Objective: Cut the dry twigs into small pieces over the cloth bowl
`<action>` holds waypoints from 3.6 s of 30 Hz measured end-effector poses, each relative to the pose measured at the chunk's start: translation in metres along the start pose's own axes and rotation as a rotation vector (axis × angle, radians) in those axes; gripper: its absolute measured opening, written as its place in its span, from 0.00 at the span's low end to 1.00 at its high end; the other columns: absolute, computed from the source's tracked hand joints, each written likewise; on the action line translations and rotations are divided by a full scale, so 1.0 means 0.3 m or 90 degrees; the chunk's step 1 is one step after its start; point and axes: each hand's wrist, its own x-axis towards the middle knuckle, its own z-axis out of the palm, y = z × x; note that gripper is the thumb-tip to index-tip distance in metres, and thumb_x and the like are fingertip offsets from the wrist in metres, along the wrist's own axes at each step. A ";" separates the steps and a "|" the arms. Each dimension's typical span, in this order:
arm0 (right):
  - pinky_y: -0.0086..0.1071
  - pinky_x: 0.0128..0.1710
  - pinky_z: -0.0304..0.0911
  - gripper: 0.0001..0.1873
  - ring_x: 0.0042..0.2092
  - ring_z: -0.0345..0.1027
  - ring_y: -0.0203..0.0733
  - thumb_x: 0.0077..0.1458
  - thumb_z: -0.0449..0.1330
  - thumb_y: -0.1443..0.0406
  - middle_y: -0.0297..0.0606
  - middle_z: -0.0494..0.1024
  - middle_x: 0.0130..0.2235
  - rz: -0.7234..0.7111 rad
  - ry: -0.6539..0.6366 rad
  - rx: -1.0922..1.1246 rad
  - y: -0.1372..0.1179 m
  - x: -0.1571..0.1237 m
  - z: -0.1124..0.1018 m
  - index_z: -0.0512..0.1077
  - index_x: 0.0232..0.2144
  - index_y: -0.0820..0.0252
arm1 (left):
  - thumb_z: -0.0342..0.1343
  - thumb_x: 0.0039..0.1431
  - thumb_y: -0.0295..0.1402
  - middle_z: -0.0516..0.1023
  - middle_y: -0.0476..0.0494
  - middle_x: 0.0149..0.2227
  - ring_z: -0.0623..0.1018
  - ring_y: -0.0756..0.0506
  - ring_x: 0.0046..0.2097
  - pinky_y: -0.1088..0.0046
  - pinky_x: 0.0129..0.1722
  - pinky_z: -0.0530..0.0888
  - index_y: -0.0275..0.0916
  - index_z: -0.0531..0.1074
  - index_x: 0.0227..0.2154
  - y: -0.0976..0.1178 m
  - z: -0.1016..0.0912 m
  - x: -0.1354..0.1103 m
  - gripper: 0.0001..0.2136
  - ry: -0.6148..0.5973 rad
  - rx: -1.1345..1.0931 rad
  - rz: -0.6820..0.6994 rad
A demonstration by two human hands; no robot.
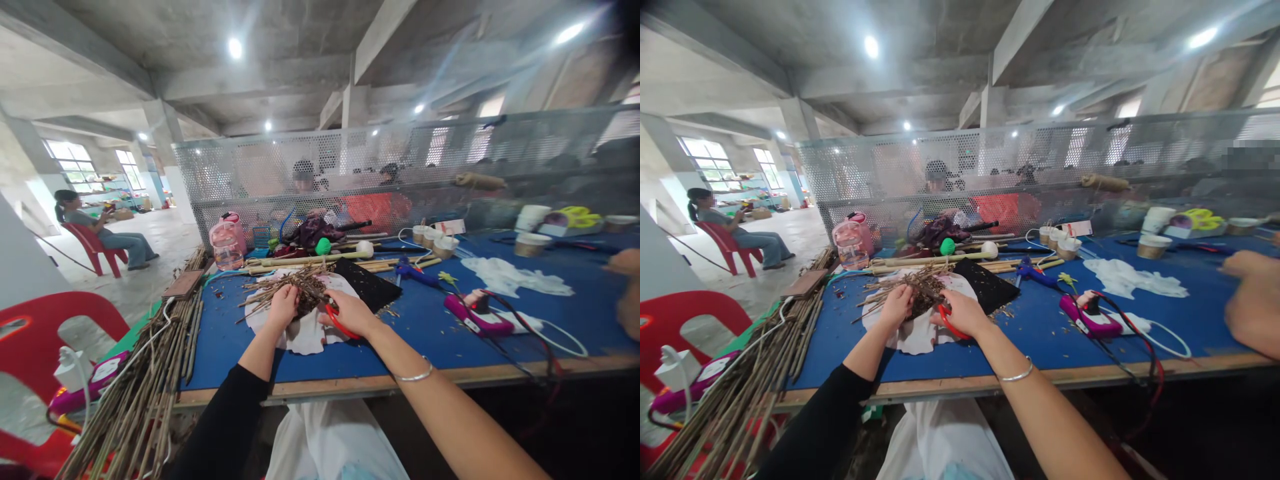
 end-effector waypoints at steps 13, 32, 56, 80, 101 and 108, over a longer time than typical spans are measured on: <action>0.38 0.40 0.62 0.36 0.43 0.69 0.50 0.41 0.59 0.43 0.43 0.75 0.43 -0.024 0.001 0.001 0.006 0.001 0.004 0.68 0.49 0.55 | 0.46 0.52 0.32 0.65 0.52 0.17 0.63 0.53 0.21 0.78 0.22 0.59 0.35 0.69 0.23 -0.025 -0.005 0.006 0.09 0.001 0.258 0.121; 0.36 0.32 0.63 0.24 0.33 0.71 0.46 0.47 0.56 0.44 0.40 0.77 0.29 0.003 -0.011 0.032 0.028 0.005 -0.001 0.75 0.36 0.53 | 0.54 0.53 0.30 0.71 0.51 0.23 0.68 0.55 0.21 0.82 0.19 0.62 0.35 0.65 0.42 0.002 -0.010 0.001 0.13 0.055 0.011 -0.021; 0.37 0.39 0.62 0.32 0.43 0.69 0.48 0.42 0.59 0.45 0.40 0.76 0.43 -0.009 0.020 -0.009 -0.008 0.000 -0.002 0.67 0.47 0.53 | 0.50 0.49 0.25 0.62 0.52 0.19 0.61 0.57 0.18 0.85 0.15 0.57 0.34 0.64 0.27 0.025 0.008 -0.009 0.01 -0.104 -0.406 -0.178; 0.37 0.36 0.64 0.29 0.39 0.71 0.48 0.44 0.59 0.46 0.39 0.77 0.38 -0.007 0.054 0.046 0.003 0.004 0.001 0.70 0.46 0.53 | 0.60 0.49 0.29 0.73 0.47 0.24 0.69 0.59 0.21 0.88 0.19 0.65 0.32 0.70 0.29 0.028 0.011 -0.013 0.06 -0.005 -0.247 -0.113; 0.38 0.43 0.62 0.35 0.46 0.67 0.48 0.41 0.62 0.48 0.44 0.73 0.45 -0.055 0.057 0.016 0.007 0.005 0.014 0.65 0.49 0.58 | 0.57 0.49 0.21 0.72 0.49 0.27 0.72 0.57 0.25 0.87 0.21 0.67 0.34 0.70 0.35 0.023 -0.006 -0.001 0.09 0.076 -0.329 -0.121; 0.42 0.45 0.60 0.37 0.46 0.65 0.51 0.40 0.63 0.47 0.49 0.71 0.45 -0.107 0.081 -0.019 -0.006 0.008 0.018 0.65 0.48 0.64 | 0.53 0.49 0.18 0.72 0.50 0.28 0.71 0.58 0.23 0.87 0.21 0.67 0.36 0.68 0.39 0.014 -0.007 0.012 0.14 0.086 -0.393 -0.136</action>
